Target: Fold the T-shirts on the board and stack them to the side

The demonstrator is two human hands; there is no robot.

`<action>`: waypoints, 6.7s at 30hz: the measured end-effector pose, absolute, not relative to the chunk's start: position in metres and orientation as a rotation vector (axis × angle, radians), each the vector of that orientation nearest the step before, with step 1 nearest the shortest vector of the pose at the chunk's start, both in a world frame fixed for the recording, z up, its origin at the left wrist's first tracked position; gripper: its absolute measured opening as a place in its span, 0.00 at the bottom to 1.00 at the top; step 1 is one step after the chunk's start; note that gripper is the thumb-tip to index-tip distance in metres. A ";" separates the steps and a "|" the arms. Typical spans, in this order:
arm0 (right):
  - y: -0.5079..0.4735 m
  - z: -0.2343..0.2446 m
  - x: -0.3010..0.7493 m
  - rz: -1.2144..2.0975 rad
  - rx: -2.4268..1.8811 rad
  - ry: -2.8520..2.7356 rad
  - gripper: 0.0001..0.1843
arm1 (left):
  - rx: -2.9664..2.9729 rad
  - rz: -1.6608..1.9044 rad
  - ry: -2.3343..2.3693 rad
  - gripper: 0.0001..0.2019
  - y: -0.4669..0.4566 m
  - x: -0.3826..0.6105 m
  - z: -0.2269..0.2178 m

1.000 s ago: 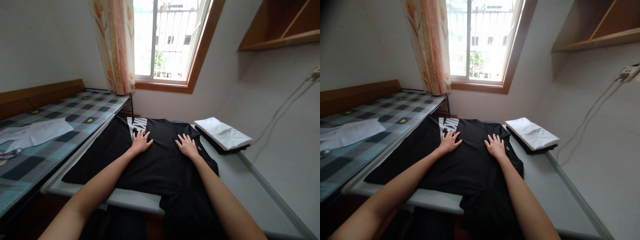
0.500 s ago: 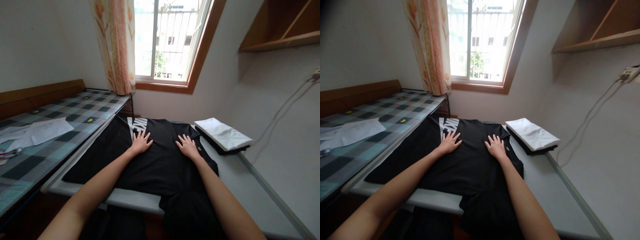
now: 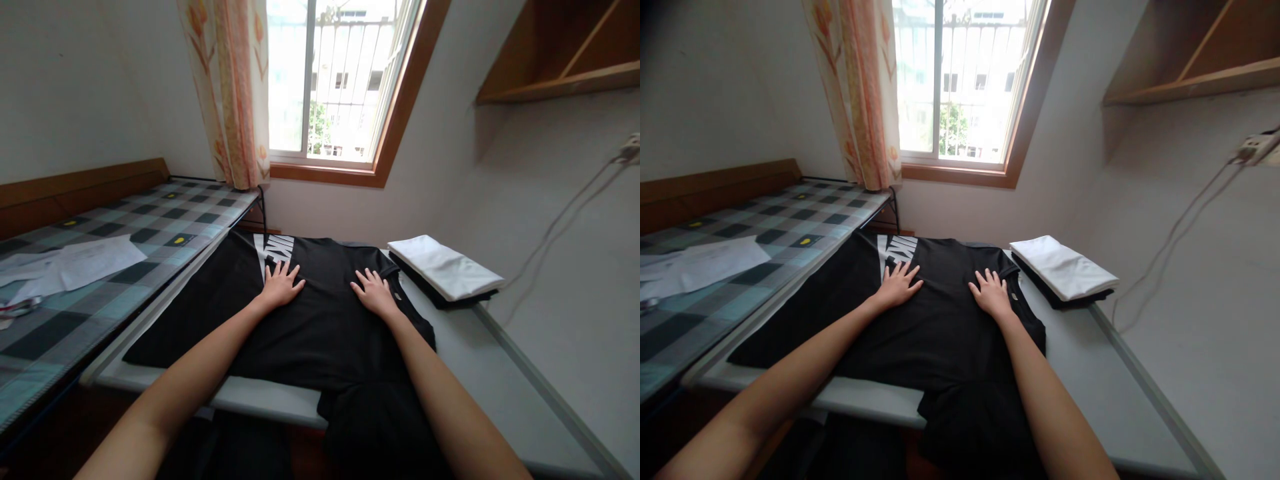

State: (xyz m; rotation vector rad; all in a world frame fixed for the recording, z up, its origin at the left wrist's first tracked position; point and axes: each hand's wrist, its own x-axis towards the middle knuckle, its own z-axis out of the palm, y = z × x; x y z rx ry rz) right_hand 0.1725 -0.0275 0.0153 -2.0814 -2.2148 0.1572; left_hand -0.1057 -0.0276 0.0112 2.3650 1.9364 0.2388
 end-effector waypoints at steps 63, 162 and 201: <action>-0.026 0.013 0.175 0.149 -2.076 -2.214 0.33 | 2.388 0.190 1.967 0.33 -0.028 -0.105 0.011; -0.027 0.013 0.172 0.178 -2.087 -2.176 0.33 | 2.395 0.154 1.994 0.33 -0.028 -0.104 0.011; 0.024 0.014 0.175 0.169 -2.107 -2.103 0.32 | 2.046 0.287 2.279 0.35 0.016 -0.117 0.011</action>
